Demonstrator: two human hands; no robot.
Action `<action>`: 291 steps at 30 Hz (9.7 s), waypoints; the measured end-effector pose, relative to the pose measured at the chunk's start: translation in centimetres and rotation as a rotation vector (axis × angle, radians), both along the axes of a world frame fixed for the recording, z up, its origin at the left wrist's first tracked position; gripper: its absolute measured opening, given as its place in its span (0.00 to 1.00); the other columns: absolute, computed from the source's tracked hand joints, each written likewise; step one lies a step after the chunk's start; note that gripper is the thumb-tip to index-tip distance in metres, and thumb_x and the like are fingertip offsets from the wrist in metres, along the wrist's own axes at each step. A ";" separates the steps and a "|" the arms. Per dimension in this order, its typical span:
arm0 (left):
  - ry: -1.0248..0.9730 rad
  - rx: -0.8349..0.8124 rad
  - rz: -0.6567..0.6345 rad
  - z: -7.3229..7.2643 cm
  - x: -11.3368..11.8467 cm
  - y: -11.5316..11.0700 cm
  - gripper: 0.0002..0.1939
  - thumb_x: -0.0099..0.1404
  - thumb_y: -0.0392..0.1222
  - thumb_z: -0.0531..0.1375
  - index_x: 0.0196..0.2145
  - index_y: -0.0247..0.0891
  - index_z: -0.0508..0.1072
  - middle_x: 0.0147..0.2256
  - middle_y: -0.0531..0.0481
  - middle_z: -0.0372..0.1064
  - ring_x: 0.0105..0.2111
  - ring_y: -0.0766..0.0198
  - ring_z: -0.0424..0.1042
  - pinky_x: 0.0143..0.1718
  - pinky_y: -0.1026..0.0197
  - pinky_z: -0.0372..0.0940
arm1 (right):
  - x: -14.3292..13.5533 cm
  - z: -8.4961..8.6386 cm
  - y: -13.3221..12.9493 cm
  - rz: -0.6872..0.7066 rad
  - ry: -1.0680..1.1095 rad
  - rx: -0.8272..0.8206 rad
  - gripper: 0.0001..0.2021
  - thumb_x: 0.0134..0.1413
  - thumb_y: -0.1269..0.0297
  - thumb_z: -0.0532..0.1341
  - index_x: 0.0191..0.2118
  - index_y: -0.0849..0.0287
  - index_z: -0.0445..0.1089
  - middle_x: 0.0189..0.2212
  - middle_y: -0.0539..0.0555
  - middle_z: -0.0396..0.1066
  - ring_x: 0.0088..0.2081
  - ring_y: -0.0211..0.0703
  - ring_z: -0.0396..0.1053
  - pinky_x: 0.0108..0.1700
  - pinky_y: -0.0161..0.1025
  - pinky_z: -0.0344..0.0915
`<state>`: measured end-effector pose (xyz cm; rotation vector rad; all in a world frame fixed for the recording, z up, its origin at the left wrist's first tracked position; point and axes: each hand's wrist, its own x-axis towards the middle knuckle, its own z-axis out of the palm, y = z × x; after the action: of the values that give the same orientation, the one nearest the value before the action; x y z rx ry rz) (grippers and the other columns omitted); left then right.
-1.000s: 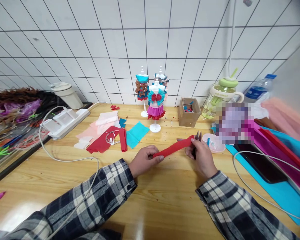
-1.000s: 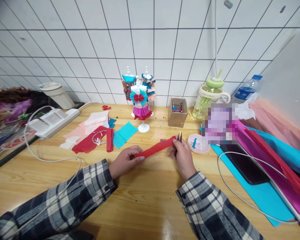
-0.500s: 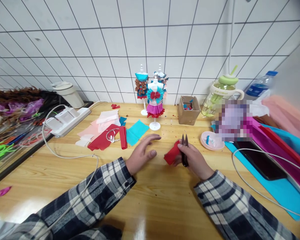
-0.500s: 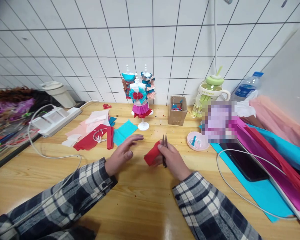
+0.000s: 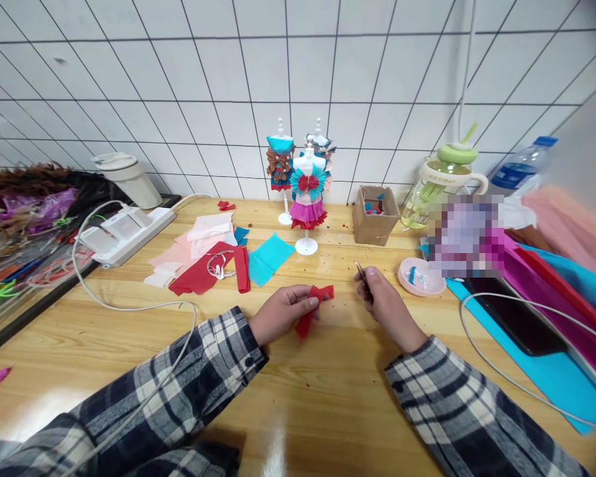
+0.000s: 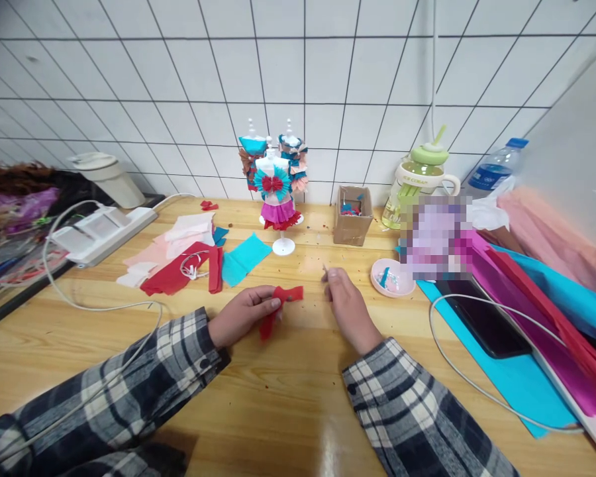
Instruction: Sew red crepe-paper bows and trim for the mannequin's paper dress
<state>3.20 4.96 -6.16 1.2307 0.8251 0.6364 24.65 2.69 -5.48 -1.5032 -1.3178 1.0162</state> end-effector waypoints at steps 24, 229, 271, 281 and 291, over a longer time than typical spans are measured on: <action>0.024 0.109 -0.084 -0.4 0.5 -0.2 0.16 0.61 0.46 0.62 0.43 0.34 0.72 0.27 0.53 0.69 0.26 0.69 0.66 0.29 0.66 0.62 | -1.9 -0.1 -1.2 0.351 -0.430 -0.066 0.27 0.65 0.49 0.39 0.25 0.56 0.65 0.21 0.49 0.64 0.26 0.39 0.61 0.30 0.35 0.54; 0.697 0.857 0.045 -0.3 -1.4 1.8 0.35 0.61 0.39 0.57 0.64 0.44 0.51 0.46 0.46 0.69 0.44 0.57 0.68 0.48 0.52 0.63 | 1.0 -1.6 0.7 0.107 -0.634 0.055 0.14 0.54 0.59 0.57 0.46 0.48 0.73 0.38 0.50 0.76 0.37 0.43 0.71 0.35 0.36 0.60; 0.408 0.838 0.102 1.0 -0.6 0.8 0.09 0.63 0.45 0.58 0.29 0.37 0.73 0.33 0.48 0.72 0.37 0.60 0.69 0.45 0.56 0.60 | -1.3 -0.5 -1.3 0.151 -0.432 0.566 0.05 0.56 0.68 0.59 0.36 0.55 0.72 0.33 0.51 0.75 0.35 0.40 0.71 0.37 0.36 0.65; 0.424 0.867 0.074 1.0 0.0 -0.5 0.10 0.64 0.47 0.58 0.31 0.40 0.75 0.36 0.48 0.74 0.39 0.59 0.69 0.46 0.54 0.60 | -2.1 0.0 -2.1 0.283 -0.486 0.508 0.07 0.56 0.68 0.56 0.36 0.54 0.72 0.33 0.52 0.74 0.35 0.41 0.71 0.36 0.36 0.65; 0.332 0.730 0.113 0.3 -0.5 0.5 0.13 0.64 0.48 0.57 0.32 0.37 0.76 0.35 0.46 0.73 0.40 0.59 0.70 0.46 0.55 0.63 | -1.8 0.4 -2.1 0.179 -0.342 0.369 0.07 0.52 0.65 0.58 0.37 0.57 0.71 0.31 0.52 0.73 0.30 0.40 0.69 0.33 0.35 0.64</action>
<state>2.68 5.43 -5.87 1.9997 0.9773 0.8792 22.81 0.62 -5.09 -1.3264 -1.7976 0.5894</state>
